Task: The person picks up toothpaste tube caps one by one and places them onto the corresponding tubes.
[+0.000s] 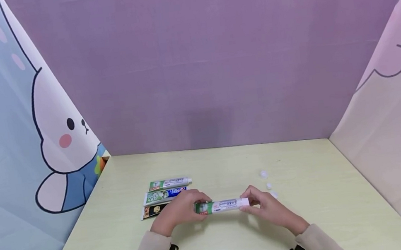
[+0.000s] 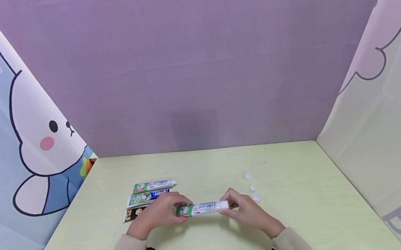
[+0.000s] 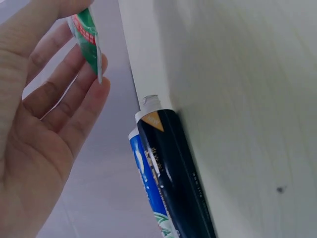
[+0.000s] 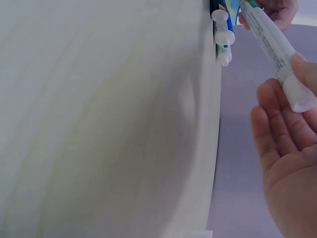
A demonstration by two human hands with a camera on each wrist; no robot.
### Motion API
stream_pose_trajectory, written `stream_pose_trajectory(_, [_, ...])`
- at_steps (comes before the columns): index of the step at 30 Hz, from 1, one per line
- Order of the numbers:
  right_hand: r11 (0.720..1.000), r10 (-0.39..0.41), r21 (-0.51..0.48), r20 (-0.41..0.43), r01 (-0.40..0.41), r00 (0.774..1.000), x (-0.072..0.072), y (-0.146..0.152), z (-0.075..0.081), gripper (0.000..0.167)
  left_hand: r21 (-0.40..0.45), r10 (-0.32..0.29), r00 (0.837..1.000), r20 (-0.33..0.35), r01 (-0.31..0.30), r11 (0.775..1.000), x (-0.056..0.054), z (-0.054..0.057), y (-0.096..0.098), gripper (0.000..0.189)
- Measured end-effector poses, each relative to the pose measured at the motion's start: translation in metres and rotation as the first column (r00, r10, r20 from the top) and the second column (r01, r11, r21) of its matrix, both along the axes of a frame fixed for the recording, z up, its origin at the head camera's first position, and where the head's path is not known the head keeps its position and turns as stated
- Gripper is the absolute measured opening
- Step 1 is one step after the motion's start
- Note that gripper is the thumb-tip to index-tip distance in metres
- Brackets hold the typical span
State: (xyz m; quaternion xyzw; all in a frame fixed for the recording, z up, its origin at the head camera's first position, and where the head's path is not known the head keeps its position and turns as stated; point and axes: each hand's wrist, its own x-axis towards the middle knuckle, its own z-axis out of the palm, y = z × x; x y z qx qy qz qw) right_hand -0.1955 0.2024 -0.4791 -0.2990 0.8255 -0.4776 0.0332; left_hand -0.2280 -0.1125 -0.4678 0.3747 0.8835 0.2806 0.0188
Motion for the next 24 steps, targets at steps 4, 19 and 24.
stream_pose_trajectory(4, [0.999, -0.008, 0.05, -0.028, 0.01, 1.0, 0.0, 0.002, 0.001, 0.02, 0.001, -0.006, 1.0, -0.01, 0.006, 1.0, 0.0, -0.002, 0.002, 0.037])
stream_pose_trajectory(19, [0.974, -0.057, 0.219, -0.012, 0.058, 0.998, -0.001, 0.0, 0.001, 0.021, -0.057, 0.01, 1.0, 0.006, -0.01, 0.998, 0.003, -0.006, 0.01, 0.035])
stream_pose_trajectory(24, [0.965, -0.05, 0.258, 0.0, 0.049, 0.999, 0.001, -0.001, 0.001, 0.02, -0.061, 0.007, 1.0, 0.023, -0.006, 0.998, 0.003, -0.009, 0.012, 0.034])
